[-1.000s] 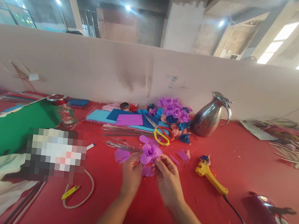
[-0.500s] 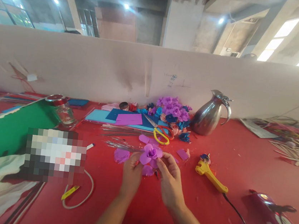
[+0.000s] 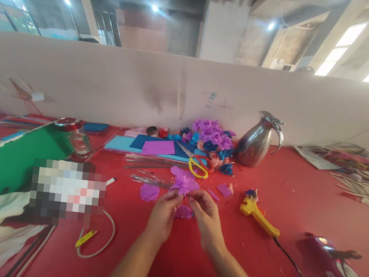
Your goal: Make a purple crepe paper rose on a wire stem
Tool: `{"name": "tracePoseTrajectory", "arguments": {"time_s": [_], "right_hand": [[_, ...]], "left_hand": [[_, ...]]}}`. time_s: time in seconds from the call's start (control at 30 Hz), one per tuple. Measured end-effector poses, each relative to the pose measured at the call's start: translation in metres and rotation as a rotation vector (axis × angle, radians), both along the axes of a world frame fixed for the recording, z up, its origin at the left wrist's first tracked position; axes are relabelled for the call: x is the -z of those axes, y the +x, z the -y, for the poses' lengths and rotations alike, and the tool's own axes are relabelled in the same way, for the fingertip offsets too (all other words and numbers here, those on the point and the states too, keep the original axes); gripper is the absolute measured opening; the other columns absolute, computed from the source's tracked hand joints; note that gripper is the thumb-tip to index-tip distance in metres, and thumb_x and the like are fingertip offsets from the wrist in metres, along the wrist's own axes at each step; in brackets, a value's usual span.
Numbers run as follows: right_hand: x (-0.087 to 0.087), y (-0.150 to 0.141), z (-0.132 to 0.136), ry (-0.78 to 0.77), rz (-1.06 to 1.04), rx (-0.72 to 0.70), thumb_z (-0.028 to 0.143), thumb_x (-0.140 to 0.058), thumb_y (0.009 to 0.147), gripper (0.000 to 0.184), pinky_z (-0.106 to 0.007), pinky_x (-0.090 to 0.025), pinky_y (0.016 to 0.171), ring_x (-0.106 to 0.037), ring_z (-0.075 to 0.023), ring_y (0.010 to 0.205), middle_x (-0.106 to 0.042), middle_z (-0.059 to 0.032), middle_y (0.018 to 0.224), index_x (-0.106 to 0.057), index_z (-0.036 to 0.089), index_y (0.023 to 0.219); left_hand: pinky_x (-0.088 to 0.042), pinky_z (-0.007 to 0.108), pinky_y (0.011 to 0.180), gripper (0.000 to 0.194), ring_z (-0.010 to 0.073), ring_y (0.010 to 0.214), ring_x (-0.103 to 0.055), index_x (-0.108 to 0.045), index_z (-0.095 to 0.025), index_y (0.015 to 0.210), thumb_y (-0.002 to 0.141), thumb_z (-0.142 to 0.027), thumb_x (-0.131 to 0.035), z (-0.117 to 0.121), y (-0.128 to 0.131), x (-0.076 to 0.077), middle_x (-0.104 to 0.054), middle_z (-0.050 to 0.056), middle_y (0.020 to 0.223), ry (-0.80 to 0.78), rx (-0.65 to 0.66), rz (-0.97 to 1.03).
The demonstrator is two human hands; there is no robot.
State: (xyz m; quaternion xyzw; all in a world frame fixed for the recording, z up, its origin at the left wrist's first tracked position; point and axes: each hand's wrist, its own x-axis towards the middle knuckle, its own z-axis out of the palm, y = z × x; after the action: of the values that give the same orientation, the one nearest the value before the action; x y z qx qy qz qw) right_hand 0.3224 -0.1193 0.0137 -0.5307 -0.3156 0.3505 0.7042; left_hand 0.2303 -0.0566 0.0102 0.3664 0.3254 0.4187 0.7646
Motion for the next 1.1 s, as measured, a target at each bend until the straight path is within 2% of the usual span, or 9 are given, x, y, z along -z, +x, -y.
{"name": "tracePoseTrajectory", "arguments": {"time_s": [0.13,0.27,0.37,0.53,0.67,0.87,1.1], "right_hand": [[0.004,-0.003,-0.003,-0.017,0.027,-0.083,0.035,-0.066,0.075,0.019,-0.024,-0.048,0.057,-0.060,-0.0151,0.065,-0.068,-0.0038,0.079,-0.067,0.017,0.082],[0.007,-0.004,-0.004,-0.002,0.073,-0.127,0.037,-0.065,0.077,0.022,-0.027,-0.048,0.063,-0.061,-0.0167,0.068,-0.068,-0.0031,0.071,-0.069,0.016,0.078],[0.010,-0.003,-0.003,0.015,0.107,-0.081,0.036,-0.063,0.079,0.022,-0.028,-0.049,0.066,-0.062,-0.0174,0.070,-0.069,-0.0039,0.073,-0.070,0.016,0.083],[0.010,-0.001,-0.002,-0.013,0.196,0.029,0.033,-0.063,0.079,0.019,-0.028,-0.049,0.067,-0.063,-0.0182,0.073,-0.071,-0.0051,0.079,-0.070,0.017,0.086],[0.008,-0.002,0.000,-0.028,0.338,0.058,0.031,-0.059,0.082,0.019,-0.027,-0.048,0.063,-0.064,-0.0179,0.070,-0.073,-0.0055,0.081,-0.072,0.018,0.089],[0.011,-0.004,0.000,0.013,0.508,0.158,0.026,-0.059,0.081,0.016,-0.025,-0.049,0.059,-0.065,-0.0172,0.067,-0.074,-0.0044,0.080,-0.073,0.020,0.085],[0.012,-0.001,0.000,0.036,0.584,0.186,0.023,-0.059,0.081,0.014,-0.024,-0.047,0.056,-0.060,-0.0157,0.062,-0.070,-0.0023,0.073,-0.073,0.021,0.081]], "left_hand": [[-0.044,0.025,0.067,0.015,0.0129,0.068,-0.059,-0.070,-0.016,0.059,0.050,-0.023,-0.080,-0.003,-0.001,-0.001,-0.068,0.003,0.070,-0.136,0.009,0.062],[-0.044,0.025,0.065,0.013,0.0123,0.063,-0.058,-0.070,-0.016,0.059,0.052,-0.023,-0.079,-0.003,-0.001,-0.002,-0.065,0.002,0.063,-0.142,0.057,0.070],[-0.044,0.027,0.068,0.014,0.0139,0.064,-0.059,-0.072,-0.016,0.062,0.055,-0.026,-0.078,-0.001,0.000,-0.002,-0.067,0.003,0.064,-0.091,0.051,0.048],[-0.045,0.030,0.076,0.018,0.0179,0.075,-0.063,-0.076,-0.017,0.073,0.060,-0.030,-0.077,0.004,0.002,-0.003,-0.072,0.005,0.072,0.118,-0.074,-0.192],[-0.047,0.032,0.079,0.019,0.0207,0.083,-0.064,-0.076,-0.019,0.077,0.062,-0.030,-0.075,0.007,0.002,-0.006,-0.074,0.005,0.082,0.202,-0.172,-0.177],[-0.048,0.033,0.082,0.016,0.0208,0.081,-0.065,-0.075,-0.019,0.075,0.062,-0.028,-0.075,0.009,0.002,-0.012,-0.074,0.003,0.077,0.220,-0.133,-0.114],[-0.046,0.033,0.084,0.020,0.0221,0.087,-0.064,-0.074,-0.020,0.088,0.070,-0.029,-0.070,0.007,-0.002,-0.001,-0.074,0.003,0.084,0.386,-0.098,-0.185]]}}
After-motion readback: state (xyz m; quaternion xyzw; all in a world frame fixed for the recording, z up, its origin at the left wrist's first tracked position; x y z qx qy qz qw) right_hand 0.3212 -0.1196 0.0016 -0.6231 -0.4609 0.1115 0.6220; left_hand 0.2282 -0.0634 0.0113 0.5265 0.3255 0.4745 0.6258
